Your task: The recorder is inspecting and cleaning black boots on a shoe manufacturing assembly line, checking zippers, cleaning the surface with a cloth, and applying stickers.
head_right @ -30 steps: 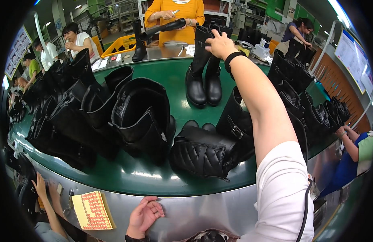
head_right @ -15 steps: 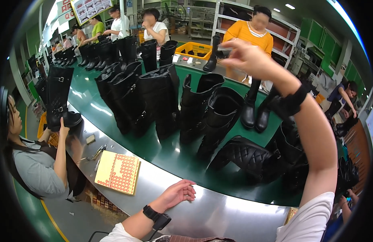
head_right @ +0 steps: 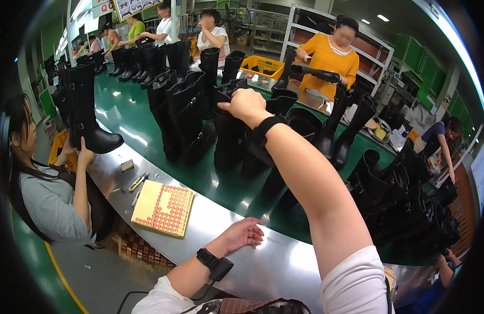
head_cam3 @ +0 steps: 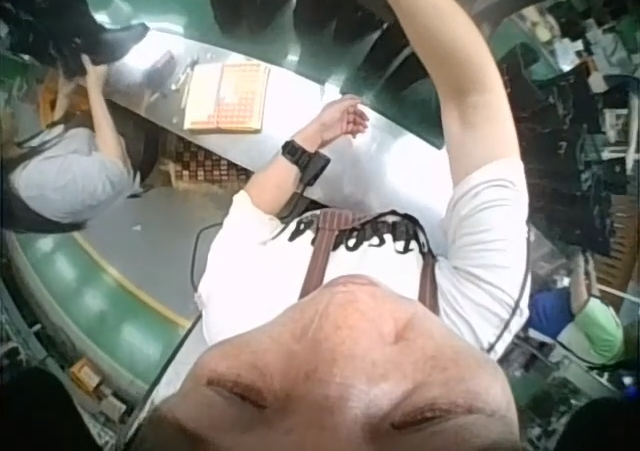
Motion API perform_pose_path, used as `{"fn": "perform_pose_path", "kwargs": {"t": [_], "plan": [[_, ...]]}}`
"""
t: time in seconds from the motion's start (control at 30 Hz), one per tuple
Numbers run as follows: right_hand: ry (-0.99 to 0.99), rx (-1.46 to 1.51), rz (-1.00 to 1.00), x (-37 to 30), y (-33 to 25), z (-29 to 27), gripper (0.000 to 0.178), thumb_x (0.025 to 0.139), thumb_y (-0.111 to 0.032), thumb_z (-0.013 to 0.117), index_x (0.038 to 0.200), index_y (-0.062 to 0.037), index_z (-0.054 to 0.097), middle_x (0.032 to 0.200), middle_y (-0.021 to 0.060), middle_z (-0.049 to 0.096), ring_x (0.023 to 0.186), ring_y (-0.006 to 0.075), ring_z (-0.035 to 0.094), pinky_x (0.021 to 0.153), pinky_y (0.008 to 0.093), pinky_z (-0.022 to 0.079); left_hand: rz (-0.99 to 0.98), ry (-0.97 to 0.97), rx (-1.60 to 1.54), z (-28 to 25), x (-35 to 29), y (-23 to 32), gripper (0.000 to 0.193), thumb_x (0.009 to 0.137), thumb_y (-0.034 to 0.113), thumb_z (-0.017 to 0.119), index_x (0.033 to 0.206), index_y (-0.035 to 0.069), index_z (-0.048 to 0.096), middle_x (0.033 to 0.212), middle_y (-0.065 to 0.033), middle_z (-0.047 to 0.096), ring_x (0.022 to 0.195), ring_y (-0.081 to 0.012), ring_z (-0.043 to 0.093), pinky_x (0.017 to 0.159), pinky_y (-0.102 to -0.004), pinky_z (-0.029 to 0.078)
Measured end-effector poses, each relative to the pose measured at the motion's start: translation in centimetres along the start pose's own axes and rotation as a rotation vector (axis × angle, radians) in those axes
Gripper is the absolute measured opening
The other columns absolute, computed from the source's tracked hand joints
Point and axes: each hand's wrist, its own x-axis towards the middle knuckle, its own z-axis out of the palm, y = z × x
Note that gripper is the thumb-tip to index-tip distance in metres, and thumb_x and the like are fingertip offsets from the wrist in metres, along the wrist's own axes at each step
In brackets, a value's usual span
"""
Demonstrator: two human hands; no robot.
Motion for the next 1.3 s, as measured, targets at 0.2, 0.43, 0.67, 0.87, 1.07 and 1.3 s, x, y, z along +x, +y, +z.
{"fn": "perform_pose_path", "kwargs": {"t": [0.2, 0.43, 0.67, 0.87, 1.07, 1.3], "plan": [[0.429, 0.292, -0.214, -3.5, 4.5, -0.7, 0.037, 0.08, -0.037, 0.074, 0.092, -0.002, 0.073, 0.081, 0.0228, 0.068, 0.08, 0.0384, 0.067, 0.075, 0.04, 0.054, -0.033, 0.034, 0.064, 0.4, 0.1, 0.4, 0.026, 0.1, 0.023, 0.049, 0.116, 0.003, 0.054, 0.094, -0.0137, 0.064, 0.082, -0.0237, 0.067, 0.077, -0.037, 0.057], [0.607, 0.948, -0.424, -7.5, 4.1, -6.5, 0.027, 0.084, -0.025, 0.073, 0.081, 0.0019, 0.071, 0.058, -0.0017, 0.061, 0.056, 0.0018, 0.051, 0.051, 0.0223, 0.042, -0.024, -0.019, -0.007, -0.2, 0.4, 0.2, 0.028, 0.1, 0.025, 0.048, 0.117, 0.004, 0.053, 0.094, -0.0135, 0.066, 0.085, -0.0253, 0.068, 0.079, -0.0404, 0.056], [0.352, 1.288, -0.49, -17.9, 3.2, -15.8, 0.022, 0.088, -0.024, 0.069, 0.089, -0.0023, 0.072, 0.076, 0.001, 0.068, 0.062, 0.0058, 0.06, 0.057, 0.0197, 0.046, -0.04, -0.053, -0.042, -0.5, 0.7, 0.5, 0.03, 0.099, 0.026, 0.048, 0.12, 0.004, 0.05, 0.095, -0.0151, 0.064, 0.084, -0.0258, 0.066, 0.076, -0.0396, 0.055], [0.176, 1.17, -0.27, -27.4, 5.5, -17.2, 0.023, 0.089, -0.025, 0.067, 0.09, -0.0018, 0.071, 0.075, 0.0005, 0.066, 0.06, 0.0058, 0.057, 0.055, 0.0206, 0.044, -0.019, 0.07, 0.019, -1.0, 0.5, 0.9, 0.032, 0.099, 0.021, 0.047, 0.121, -0.003, 0.048, 0.091, -0.0151, 0.061, 0.082, -0.0283, 0.063, 0.081, -0.0397, 0.054], [0.021, 1.076, -0.056, -33.9, 5.1, -16.6, 0.024, 0.09, -0.025, 0.065, 0.091, -0.0012, 0.07, 0.073, 0.0, 0.065, 0.058, 0.0059, 0.055, 0.054, 0.0214, 0.043, 0.027, 0.006, 0.106, -2.1, -0.8, 1.7, 0.033, 0.1, 0.022, 0.047, 0.123, -0.002, 0.048, 0.095, -0.0146, 0.06, 0.083, -0.0272, 0.062, 0.081, -0.0398, 0.054], [-0.027, 1.058, 0.045, -35.6, 3.9, -17.9, 0.025, 0.092, -0.025, 0.062, 0.092, -0.0006, 0.069, 0.071, -0.0006, 0.063, 0.055, 0.0059, 0.052, 0.052, 0.0224, 0.04, 0.015, -0.008, 0.126, -2.4, -2.7, 2.5, 0.034, 0.1, 0.023, 0.047, 0.124, -0.001, 0.047, 0.099, -0.0141, 0.059, 0.085, -0.026, 0.062, 0.082, -0.0399, 0.053]]}}
